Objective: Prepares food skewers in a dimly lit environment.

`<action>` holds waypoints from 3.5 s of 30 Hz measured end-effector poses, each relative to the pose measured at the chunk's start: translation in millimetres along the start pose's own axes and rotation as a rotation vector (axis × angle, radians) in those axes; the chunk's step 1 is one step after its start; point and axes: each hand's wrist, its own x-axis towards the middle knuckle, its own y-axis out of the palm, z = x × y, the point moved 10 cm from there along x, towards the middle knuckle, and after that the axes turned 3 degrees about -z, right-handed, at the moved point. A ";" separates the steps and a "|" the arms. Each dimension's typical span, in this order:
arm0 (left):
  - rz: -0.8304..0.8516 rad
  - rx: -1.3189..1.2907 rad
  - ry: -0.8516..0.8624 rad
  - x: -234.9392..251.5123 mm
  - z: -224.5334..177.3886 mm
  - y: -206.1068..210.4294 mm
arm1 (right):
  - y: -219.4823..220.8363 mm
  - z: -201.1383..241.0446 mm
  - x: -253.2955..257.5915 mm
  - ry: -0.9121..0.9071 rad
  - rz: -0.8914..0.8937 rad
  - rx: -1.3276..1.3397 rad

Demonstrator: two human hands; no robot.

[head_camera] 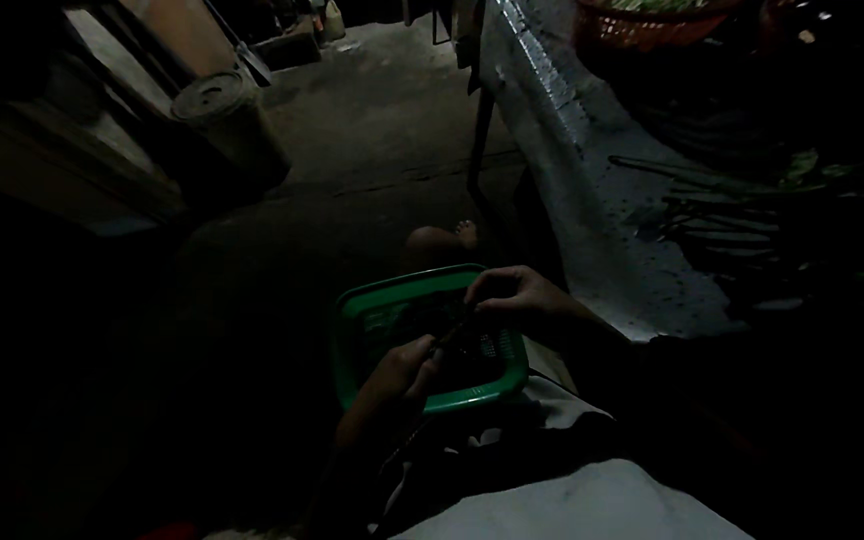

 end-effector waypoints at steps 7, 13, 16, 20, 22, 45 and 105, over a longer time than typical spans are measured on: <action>-0.042 -0.025 0.009 -0.1 -5.3 -10.9 | 20.8 10.9 -17.5 -0.268 0.103 -0.894; -0.033 -0.101 0.064 0.6 -5.5 -5.7 | 38.2 39.1 -34.2 -0.545 -0.075 -0.930; -0.016 -0.123 0.073 3.3 -8.7 -0.3 | 51.9 33.2 -33.1 -0.466 0.060 -0.809; -0.055 -0.130 0.149 5.0 -14.2 2.1 | 55.6 34.8 -34.4 -0.581 0.072 -0.687; -0.104 -0.081 0.190 5.9 -19.0 2.1 | 54.1 36.9 -35.4 -0.592 -0.006 -0.683; -0.008 -0.294 0.187 11.1 -11.5 6.6 | -135.5 104.6 -139.0 -0.452 -0.968 -1.333; -0.707 -0.525 0.047 -9.8 11.6 -49.9 | 6.3 -5.6 -12.6 -0.203 -0.174 -0.265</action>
